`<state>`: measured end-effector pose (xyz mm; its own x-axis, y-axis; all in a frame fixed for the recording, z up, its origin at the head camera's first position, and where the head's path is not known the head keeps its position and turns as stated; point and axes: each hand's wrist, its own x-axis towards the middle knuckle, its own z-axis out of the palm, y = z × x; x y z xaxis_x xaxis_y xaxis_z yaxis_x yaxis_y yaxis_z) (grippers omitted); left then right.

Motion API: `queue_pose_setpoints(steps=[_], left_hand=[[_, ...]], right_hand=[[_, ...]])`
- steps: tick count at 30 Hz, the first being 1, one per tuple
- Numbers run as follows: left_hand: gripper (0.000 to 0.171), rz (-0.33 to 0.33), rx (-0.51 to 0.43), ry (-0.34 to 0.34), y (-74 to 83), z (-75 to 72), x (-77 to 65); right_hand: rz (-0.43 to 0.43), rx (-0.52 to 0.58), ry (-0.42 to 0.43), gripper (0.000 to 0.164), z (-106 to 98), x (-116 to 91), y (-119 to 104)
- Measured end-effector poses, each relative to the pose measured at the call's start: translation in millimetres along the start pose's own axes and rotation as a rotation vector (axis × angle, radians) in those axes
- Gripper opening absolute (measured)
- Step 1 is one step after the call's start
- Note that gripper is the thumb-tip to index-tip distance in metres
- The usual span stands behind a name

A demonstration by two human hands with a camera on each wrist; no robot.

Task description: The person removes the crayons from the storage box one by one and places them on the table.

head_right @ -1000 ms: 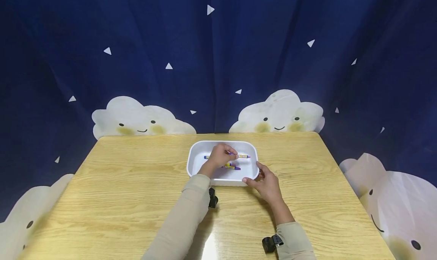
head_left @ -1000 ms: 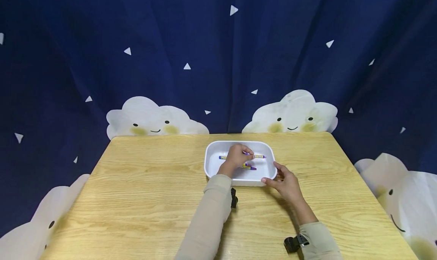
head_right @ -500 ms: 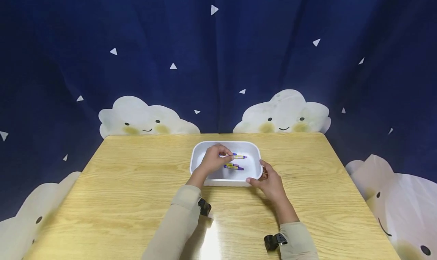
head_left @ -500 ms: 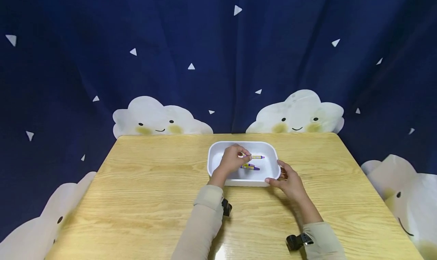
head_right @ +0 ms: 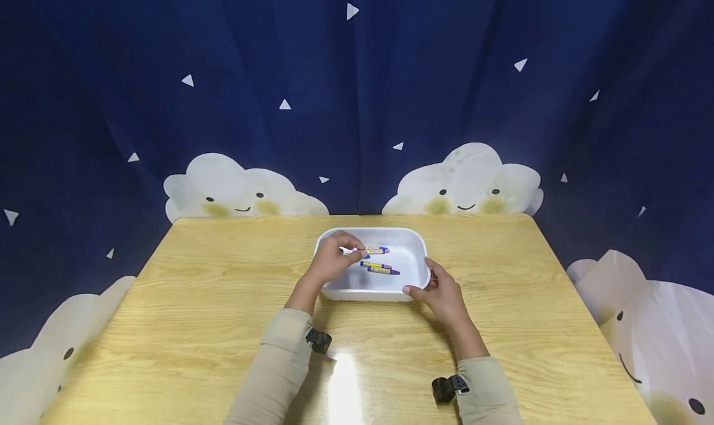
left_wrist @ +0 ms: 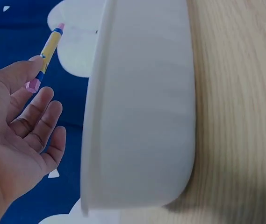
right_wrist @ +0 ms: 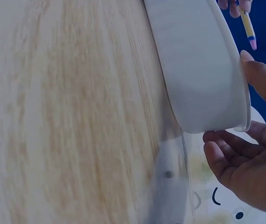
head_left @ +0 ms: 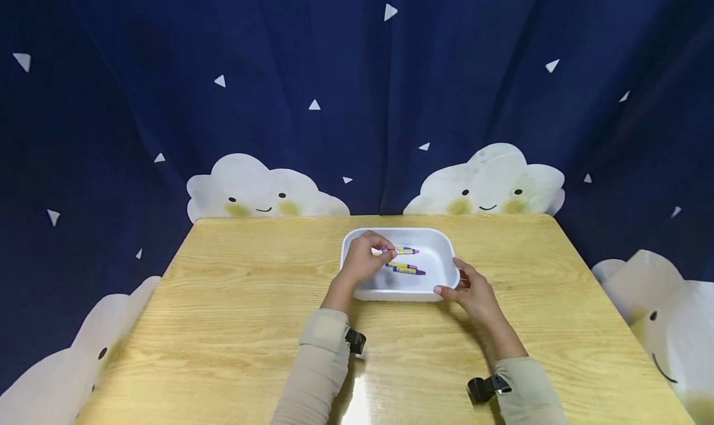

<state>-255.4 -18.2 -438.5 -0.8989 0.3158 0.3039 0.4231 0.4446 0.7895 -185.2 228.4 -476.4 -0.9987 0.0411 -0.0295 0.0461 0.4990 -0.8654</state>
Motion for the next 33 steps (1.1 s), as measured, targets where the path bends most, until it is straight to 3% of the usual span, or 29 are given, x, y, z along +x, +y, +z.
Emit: queue_pose_setpoints(steps=[8,19,33], left_hand=[[0.005,0.030,-0.008,0.055,-9.8,-21.6,-5.4],[0.006,-0.053,0.011,0.111,-24.9,-53.1,-21.3],[0.006,-0.148,-0.008,0.153,-52.1,-80.1,-35.4]], right_hand=[[0.007,-0.020,-0.008,0.094,1,3,0],[0.028,-0.030,-0.007,0.096,2,2,1],[0.028,-0.040,0.000,0.096,3,1,1]])
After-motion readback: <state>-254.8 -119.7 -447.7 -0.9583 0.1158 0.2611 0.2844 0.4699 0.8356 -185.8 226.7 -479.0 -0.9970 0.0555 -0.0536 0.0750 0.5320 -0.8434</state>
